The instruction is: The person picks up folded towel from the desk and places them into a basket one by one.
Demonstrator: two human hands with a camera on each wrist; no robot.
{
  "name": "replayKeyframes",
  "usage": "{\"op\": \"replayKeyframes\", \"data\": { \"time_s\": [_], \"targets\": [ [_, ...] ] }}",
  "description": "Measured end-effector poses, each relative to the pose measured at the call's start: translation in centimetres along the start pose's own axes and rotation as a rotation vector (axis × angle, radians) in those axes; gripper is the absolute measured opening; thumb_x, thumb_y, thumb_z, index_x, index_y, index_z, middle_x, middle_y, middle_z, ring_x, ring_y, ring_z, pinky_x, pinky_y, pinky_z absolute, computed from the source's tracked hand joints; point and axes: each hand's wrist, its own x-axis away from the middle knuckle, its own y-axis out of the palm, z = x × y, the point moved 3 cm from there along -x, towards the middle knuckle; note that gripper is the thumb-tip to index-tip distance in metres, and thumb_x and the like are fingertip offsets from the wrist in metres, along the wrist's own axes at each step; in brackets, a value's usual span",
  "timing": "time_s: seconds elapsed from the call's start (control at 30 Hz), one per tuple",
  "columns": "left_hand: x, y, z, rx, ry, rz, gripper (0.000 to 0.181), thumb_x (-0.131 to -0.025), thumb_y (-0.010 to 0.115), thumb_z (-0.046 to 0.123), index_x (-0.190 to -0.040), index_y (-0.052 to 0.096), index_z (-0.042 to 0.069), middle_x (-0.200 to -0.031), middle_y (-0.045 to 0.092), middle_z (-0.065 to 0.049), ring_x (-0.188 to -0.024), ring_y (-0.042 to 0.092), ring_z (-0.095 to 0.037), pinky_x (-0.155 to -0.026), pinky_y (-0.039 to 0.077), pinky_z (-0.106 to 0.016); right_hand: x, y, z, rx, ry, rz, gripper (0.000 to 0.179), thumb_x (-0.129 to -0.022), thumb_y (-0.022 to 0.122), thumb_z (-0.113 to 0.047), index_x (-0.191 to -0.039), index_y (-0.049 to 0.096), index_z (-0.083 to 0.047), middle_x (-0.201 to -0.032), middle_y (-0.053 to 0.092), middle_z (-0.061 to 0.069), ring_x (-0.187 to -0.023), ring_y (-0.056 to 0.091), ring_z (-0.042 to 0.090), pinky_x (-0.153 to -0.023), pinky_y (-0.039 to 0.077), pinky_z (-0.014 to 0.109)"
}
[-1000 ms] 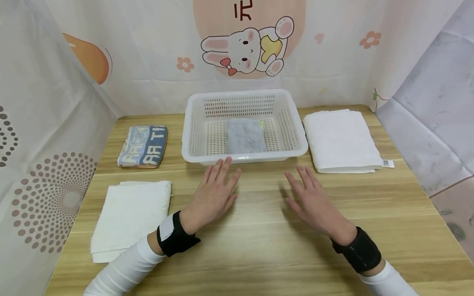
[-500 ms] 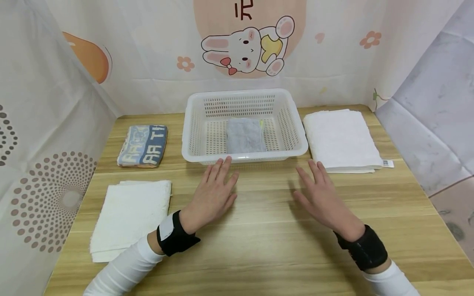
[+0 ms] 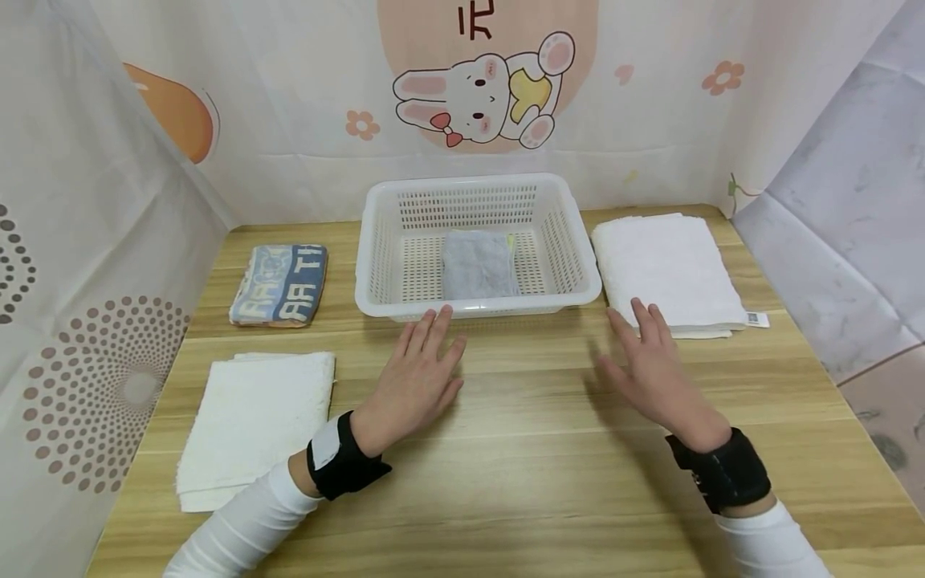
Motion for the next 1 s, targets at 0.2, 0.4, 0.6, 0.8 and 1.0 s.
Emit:
{"op": "replayKeyframes", "data": {
  "time_s": [0.2,0.4,0.6,0.8,1.0],
  "targets": [
    [0.0,0.1,-0.1,-0.002,0.004,0.01,0.05,-0.093,0.07,0.028,-0.134,0.057,0.002,-0.156,0.028,-0.028,-0.143,0.03,-0.044,-0.114,0.027,-0.056,-0.4,-0.8,1.2,-0.001,0.033,0.025,0.068,-0.092,0.067,-0.012,-0.146,0.034,0.011,-0.149,0.017,0.047,-0.138,0.011,0.065,-0.11,0.013,0.072],
    [0.1,0.2,-0.1,-0.011,0.011,0.03,0.05,-0.092,0.072,0.027,-0.132,0.057,0.002,-0.156,0.029,-0.029,-0.142,0.031,-0.044,-0.114,0.028,-0.056,-0.7,-1.1,2.5,-0.003,0.074,0.013,0.067,-0.094,0.064,-0.014,-0.147,0.031,0.011,-0.149,0.015,0.047,-0.138,0.009,0.066,-0.106,0.015,0.076],
    [0.1,0.3,-0.1,-0.009,0.007,0.028,0.049,-0.091,0.072,0.027,-0.132,0.058,0.003,-0.156,0.028,-0.028,-0.142,0.03,-0.044,-0.114,0.028,-0.056,-1.3,-1.4,3.8,0.015,0.074,0.035,0.067,-0.093,0.064,-0.014,-0.146,0.032,0.012,-0.146,0.017,0.049,-0.135,0.012,0.069,-0.106,0.016,0.076],
    [0.1,0.4,-0.2,-0.007,0.008,0.03,0.049,-0.091,0.072,0.027,-0.132,0.059,0.002,-0.156,0.028,-0.029,-0.143,0.03,-0.044,-0.114,0.027,-0.056,-1.9,-1.7,4.9,0.005,0.103,0.016,0.066,-0.095,0.061,-0.015,-0.146,0.03,0.014,-0.147,0.014,0.05,-0.135,0.009,0.069,-0.106,0.014,0.075],
    [0.1,0.5,-0.2,-0.018,0.009,0.027,0.048,-0.092,0.071,0.028,-0.132,0.058,0.003,-0.157,0.027,-0.028,-0.143,0.029,-0.043,-0.114,0.028,-0.056,-2.6,-2.0,6.1,0.009,0.15,0.017,0.065,-0.096,0.059,-0.016,-0.146,0.03,0.014,-0.147,0.015,0.049,-0.135,0.01,0.069,-0.101,0.018,0.079]
  ]
}}
